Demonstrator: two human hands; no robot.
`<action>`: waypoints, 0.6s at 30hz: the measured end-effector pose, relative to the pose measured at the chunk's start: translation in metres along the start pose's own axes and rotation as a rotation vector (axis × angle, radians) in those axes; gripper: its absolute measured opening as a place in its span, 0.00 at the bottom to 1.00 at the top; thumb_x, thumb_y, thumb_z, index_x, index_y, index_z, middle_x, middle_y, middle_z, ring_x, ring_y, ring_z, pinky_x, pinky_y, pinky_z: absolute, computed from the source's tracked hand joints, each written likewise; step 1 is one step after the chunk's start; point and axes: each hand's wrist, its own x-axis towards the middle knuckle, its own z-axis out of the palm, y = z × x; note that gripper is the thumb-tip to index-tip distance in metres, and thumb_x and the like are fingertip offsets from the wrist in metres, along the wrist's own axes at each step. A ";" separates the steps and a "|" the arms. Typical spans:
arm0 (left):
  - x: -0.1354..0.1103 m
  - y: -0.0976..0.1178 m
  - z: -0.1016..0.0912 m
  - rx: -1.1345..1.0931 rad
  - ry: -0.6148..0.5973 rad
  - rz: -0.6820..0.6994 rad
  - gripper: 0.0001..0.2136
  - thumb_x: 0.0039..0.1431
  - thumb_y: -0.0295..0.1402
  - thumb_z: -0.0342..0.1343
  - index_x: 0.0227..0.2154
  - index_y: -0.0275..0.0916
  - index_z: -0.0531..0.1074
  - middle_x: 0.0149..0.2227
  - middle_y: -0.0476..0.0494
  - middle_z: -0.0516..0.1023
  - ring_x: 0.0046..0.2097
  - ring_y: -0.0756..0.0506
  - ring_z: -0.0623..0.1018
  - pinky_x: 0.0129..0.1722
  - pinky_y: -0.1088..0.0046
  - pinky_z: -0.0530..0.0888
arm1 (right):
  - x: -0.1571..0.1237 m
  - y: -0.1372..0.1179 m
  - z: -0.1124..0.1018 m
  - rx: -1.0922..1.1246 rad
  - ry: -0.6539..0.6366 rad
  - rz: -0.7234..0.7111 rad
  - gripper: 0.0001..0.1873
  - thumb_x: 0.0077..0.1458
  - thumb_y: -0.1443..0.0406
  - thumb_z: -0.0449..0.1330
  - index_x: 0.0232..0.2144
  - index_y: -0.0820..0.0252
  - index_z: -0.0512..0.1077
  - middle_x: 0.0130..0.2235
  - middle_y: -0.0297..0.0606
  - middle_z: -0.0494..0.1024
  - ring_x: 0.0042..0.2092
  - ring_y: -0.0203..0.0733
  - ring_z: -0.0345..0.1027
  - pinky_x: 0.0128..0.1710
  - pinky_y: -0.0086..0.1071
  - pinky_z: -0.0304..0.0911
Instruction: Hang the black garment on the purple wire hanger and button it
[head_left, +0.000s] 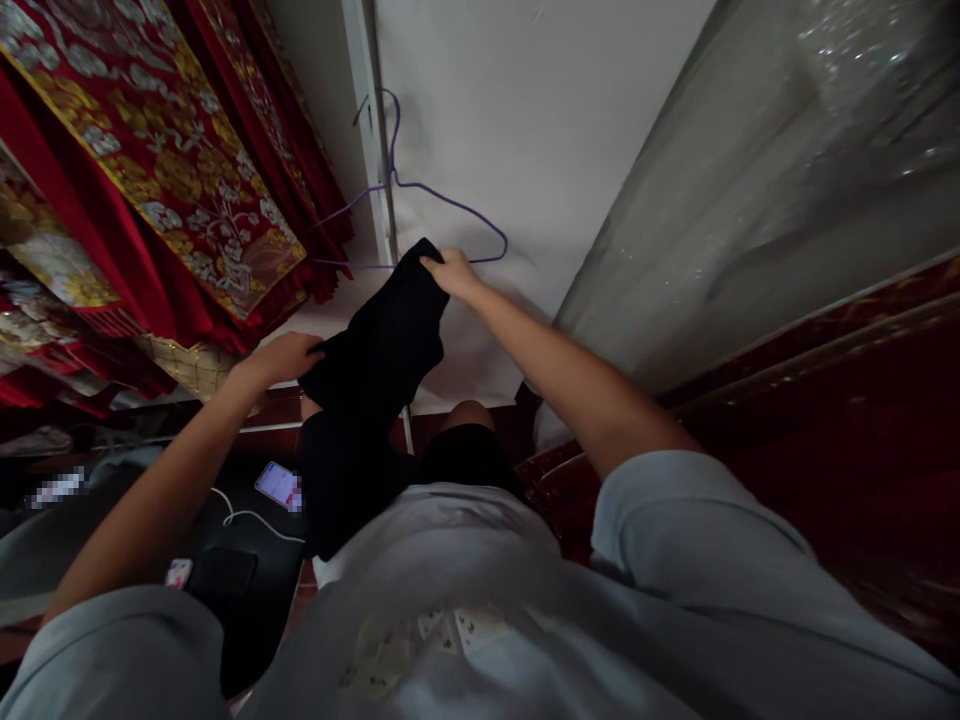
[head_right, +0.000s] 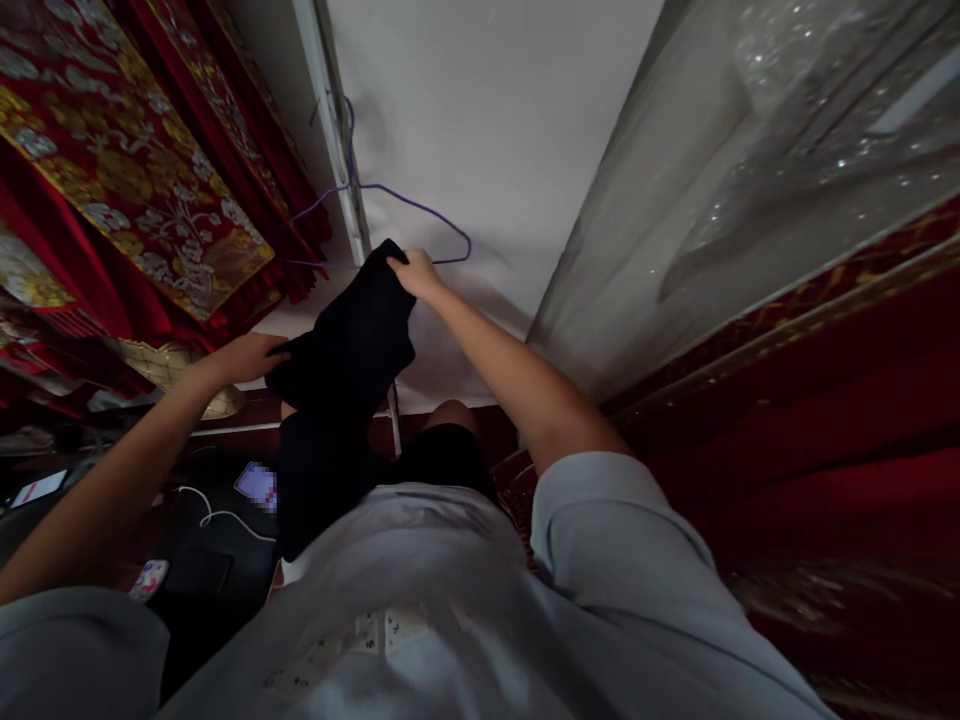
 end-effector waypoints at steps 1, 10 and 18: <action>0.000 -0.008 -0.004 0.019 -0.002 -0.036 0.11 0.61 0.39 0.52 0.33 0.39 0.76 0.33 0.35 0.82 0.39 0.35 0.81 0.44 0.63 0.72 | 0.001 0.005 -0.007 -0.057 0.016 -0.030 0.20 0.57 0.65 0.65 0.17 0.56 0.63 0.21 0.30 0.62 0.30 0.39 0.62 0.38 0.35 0.67; 0.053 -0.001 -0.022 -0.048 0.465 0.182 0.06 0.56 0.25 0.49 0.25 0.40 0.65 0.45 0.31 0.77 0.50 0.35 0.78 0.58 0.54 0.73 | 0.007 0.004 -0.092 -0.177 0.127 -0.187 0.21 0.51 0.72 0.65 0.13 0.56 0.62 0.16 0.27 0.53 0.24 0.36 0.55 0.28 0.33 0.62; 0.111 0.041 -0.053 -0.428 0.734 0.319 0.09 0.68 0.29 0.52 0.47 0.38 0.74 0.39 0.42 0.79 0.47 0.42 0.77 0.53 0.60 0.73 | -0.026 -0.013 -0.092 -0.172 -0.035 -0.323 0.06 0.54 0.69 0.67 0.26 0.57 0.74 0.27 0.35 0.72 0.41 0.47 0.74 0.45 0.43 0.72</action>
